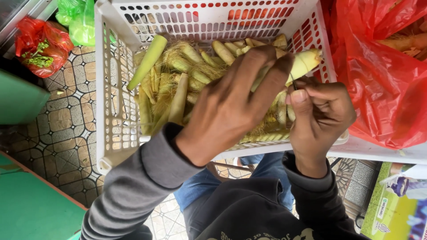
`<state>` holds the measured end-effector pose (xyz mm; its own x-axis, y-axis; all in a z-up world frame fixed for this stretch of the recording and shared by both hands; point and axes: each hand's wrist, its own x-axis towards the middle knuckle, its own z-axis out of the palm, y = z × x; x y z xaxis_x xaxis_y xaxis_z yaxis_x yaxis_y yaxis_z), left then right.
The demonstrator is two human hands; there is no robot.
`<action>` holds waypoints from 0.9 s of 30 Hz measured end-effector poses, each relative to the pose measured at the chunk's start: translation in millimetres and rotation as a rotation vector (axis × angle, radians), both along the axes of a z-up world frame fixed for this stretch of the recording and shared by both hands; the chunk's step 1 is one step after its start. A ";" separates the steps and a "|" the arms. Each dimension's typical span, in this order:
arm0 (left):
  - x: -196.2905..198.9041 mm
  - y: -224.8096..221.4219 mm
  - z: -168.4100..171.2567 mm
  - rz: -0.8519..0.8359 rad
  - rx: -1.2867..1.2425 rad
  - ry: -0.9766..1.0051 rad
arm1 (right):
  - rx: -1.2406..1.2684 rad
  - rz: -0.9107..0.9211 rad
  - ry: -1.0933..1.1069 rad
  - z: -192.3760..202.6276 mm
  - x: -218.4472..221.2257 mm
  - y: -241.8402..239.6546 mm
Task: Peeling the husks and silk off baby corn cobs and trimming the ends with a knife.
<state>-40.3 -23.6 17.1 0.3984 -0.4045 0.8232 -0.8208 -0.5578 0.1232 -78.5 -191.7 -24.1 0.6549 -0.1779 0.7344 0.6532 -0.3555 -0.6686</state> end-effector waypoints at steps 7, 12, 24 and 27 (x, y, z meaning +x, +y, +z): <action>2.6 5.8 -1.0 -0.210 -0.117 0.193 | 0.015 -0.026 -0.022 -0.9 1.4 0.5; -0.1 -2.0 -2.2 -0.128 -0.145 0.123 | 0.012 -0.047 -0.055 -4.9 2.3 -2.2; 11.4 11.3 3.0 -0.383 -0.189 0.350 | 0.108 0.037 -0.089 -4.4 7.1 1.5; 8.2 12.1 0.8 -0.261 -0.056 0.255 | 0.113 0.026 -0.076 -8.1 7.6 -2.2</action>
